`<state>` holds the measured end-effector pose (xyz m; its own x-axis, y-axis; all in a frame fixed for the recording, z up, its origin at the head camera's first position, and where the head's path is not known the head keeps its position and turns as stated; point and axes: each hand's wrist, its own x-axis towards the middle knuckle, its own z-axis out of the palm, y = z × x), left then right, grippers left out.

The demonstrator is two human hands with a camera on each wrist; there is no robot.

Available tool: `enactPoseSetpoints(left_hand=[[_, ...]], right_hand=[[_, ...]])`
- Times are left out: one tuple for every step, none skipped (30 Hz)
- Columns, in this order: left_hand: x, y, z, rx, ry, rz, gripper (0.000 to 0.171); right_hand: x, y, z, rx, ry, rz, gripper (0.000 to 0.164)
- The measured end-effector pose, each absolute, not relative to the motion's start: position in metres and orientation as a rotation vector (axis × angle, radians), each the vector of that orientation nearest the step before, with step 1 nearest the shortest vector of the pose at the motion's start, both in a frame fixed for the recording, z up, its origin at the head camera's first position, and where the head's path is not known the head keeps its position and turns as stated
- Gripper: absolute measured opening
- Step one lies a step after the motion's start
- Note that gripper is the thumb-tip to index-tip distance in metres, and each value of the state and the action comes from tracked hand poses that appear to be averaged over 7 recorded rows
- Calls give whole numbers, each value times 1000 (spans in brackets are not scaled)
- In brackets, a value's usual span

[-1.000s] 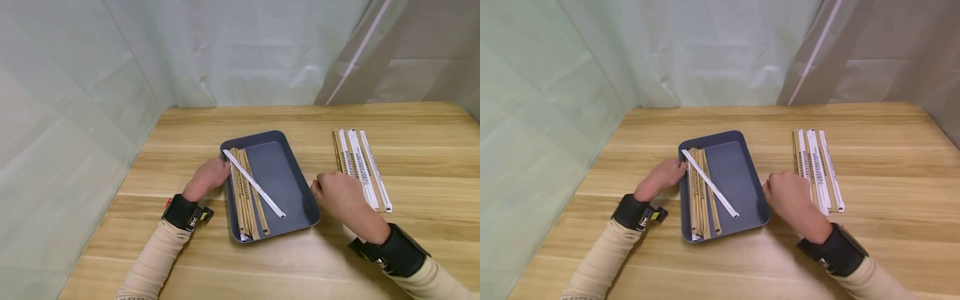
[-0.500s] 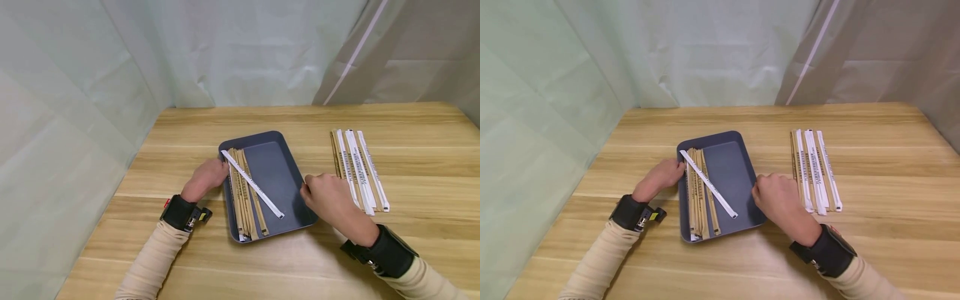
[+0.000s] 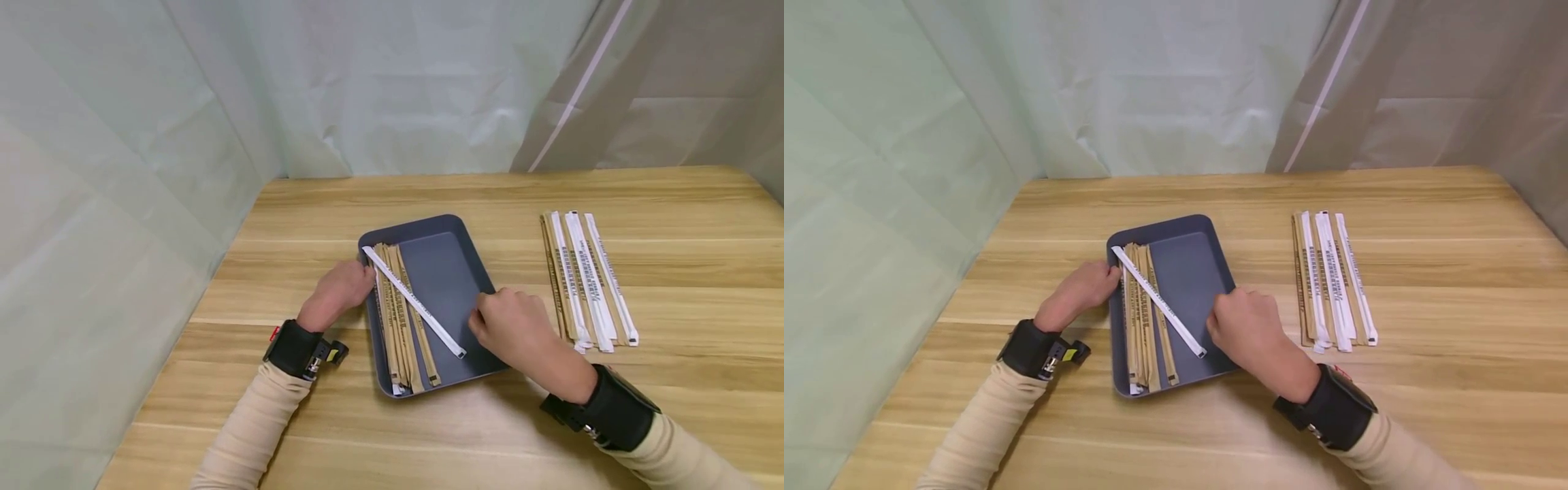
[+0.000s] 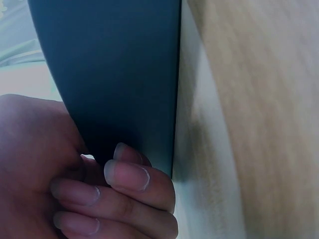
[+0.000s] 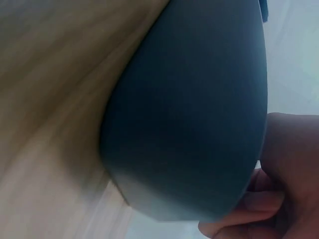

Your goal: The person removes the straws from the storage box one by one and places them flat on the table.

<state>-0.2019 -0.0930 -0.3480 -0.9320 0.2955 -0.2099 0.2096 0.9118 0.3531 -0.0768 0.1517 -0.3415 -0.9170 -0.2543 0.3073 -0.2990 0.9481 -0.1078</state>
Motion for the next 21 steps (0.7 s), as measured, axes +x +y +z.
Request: enactPoseSetpoints(left_hand=[[-202, -93, -348, 377, 2815, 479, 42], [-202, -93, -348, 378, 2812, 484, 42], [-202, -93, -348, 383, 2809, 489, 41], [-202, -93, -348, 383, 2806, 495, 41], [-202, -94, -348, 383, 2802, 499, 41], [-202, -94, -348, 384, 2798, 502, 41], [-201, -94, -348, 383, 2796, 504, 41], [-201, -94, -347, 382, 2793, 507, 40], [-201, -94, -347, 378, 2793, 511, 40], [-201, -94, -347, 371, 2792, 512, 40], [-201, -94, -347, 374, 2793, 512, 40], [-201, -94, -347, 376, 2796, 508, 41], [-201, -94, -347, 376, 2797, 507, 41], [-201, -94, -347, 381, 2799, 504, 41], [-201, -94, -347, 385, 2801, 502, 41], [-201, -94, -347, 387, 2799, 503, 41], [-201, -93, -347, 393, 2800, 503, 41], [-201, -93, -347, 391, 2800, 502, 41], [-201, -93, -347, 389, 2798, 503, 41], [-201, -93, -347, 390, 2799, 502, 41], [-201, -93, -347, 385, 2799, 503, 41]], right_hand=[[-77, 149, -341, 418, -2820, 227, 38], [-77, 147, -342, 427, -2830, 242, 38], [-77, 145, -342, 435, -2845, 255, 38], [-77, 143, -342, 442, -2865, 268, 38], [-77, 141, -342, 450, -2889, 280, 38], [-78, 139, -342, 454, -2914, 294, 37], [-78, 138, -342, 456, -2939, 304, 37], [-78, 136, -341, 460, -2960, 308, 36], [-79, 135, -341, 463, -2981, 310, 36], [-79, 133, -341, 466, -3002, 312, 36], [-80, 132, -341, 470, -3020, 314, 35], [-80, 130, -341, 472, -3038, 314, 35], [-81, 129, -342, 475, -3054, 308, 34], [-82, 127, -343, 481, -3071, 301, 33], [-82, 126, -344, 487, -3089, 299, 33], [-83, 125, -345, 494, -3104, 295, 32], [-83, 123, -346, 500, -3116, 292, 31], [-83, 122, -347, 506, -3125, 291, 31], [-84, 121, -347, 512, -3135, 290, 30], [-84, 120, -348, 517, -3146, 291, 29], [-84, 119, -348, 521, -3154, 297, 29]])
